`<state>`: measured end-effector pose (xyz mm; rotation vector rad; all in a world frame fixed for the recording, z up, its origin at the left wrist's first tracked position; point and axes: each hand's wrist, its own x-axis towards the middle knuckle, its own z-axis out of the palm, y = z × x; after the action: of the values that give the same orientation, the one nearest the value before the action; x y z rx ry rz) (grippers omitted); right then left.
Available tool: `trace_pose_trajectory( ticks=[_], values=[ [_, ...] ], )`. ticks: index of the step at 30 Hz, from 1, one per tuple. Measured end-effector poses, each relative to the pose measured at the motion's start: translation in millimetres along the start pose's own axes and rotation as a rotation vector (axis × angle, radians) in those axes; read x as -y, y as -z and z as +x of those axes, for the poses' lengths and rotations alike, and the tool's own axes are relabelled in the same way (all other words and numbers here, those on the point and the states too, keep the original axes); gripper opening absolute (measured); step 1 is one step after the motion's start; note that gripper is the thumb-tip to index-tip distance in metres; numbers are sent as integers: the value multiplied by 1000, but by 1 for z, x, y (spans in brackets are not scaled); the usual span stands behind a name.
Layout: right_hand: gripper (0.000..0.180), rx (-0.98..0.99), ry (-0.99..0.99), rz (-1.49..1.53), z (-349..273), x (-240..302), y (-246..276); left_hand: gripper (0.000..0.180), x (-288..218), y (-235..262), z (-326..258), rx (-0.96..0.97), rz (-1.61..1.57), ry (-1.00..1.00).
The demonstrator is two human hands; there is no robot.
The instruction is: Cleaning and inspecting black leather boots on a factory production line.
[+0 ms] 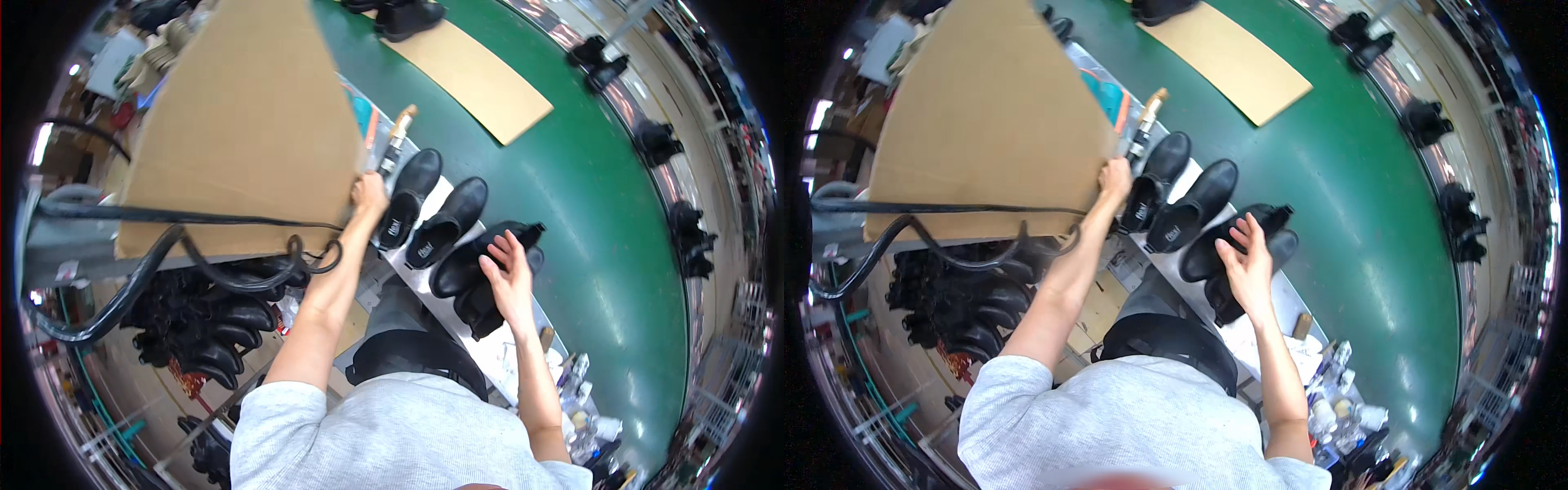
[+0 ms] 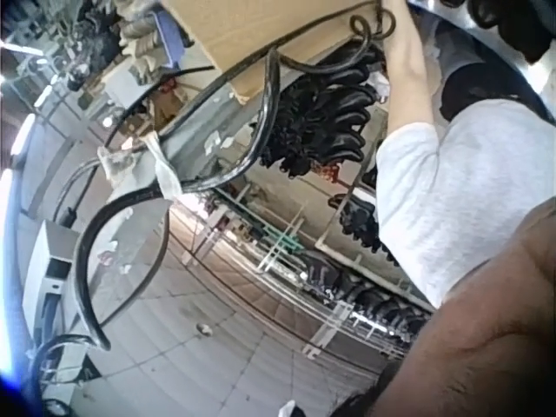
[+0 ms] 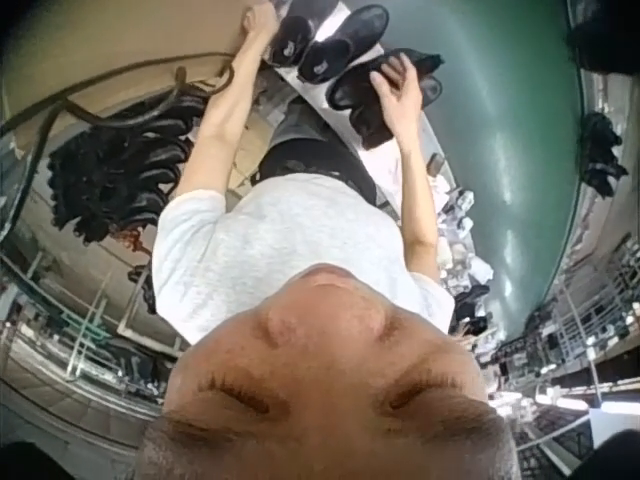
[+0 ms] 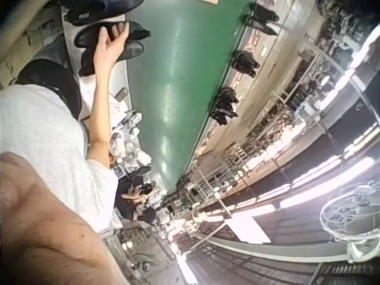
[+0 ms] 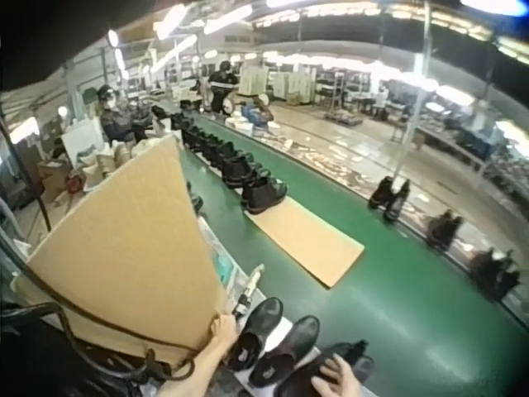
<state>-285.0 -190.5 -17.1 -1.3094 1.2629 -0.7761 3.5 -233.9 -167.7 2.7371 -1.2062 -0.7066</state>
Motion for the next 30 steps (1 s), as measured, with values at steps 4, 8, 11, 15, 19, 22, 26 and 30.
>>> trace_pose_trajectory(
  ticks=[4,8,11,15,19,22,26,30],
  values=[
    [19,-182,-118,-50,-32,4,83,31,7,4,3,-92,-14,-40],
    [56,-465,-394,-33,-41,-77,158,31,-14,4,-13,-73,-198,-47],
    [84,-367,-414,-1,-38,-120,108,29,0,-10,-42,-289,-502,-145],
    [89,-154,-346,240,-27,-146,59,29,20,27,-156,-422,-732,-396],
    [85,-179,-427,248,-34,-107,46,26,65,26,-295,-411,-668,-373],
    [76,-47,-421,346,-27,-133,79,28,144,0,-341,-473,-447,-71],
    [53,43,-284,124,-53,-140,120,31,313,5,-368,-669,-349,377],
    [24,24,-253,-63,-97,-141,160,25,466,55,-379,-785,-160,860]
  ],
)
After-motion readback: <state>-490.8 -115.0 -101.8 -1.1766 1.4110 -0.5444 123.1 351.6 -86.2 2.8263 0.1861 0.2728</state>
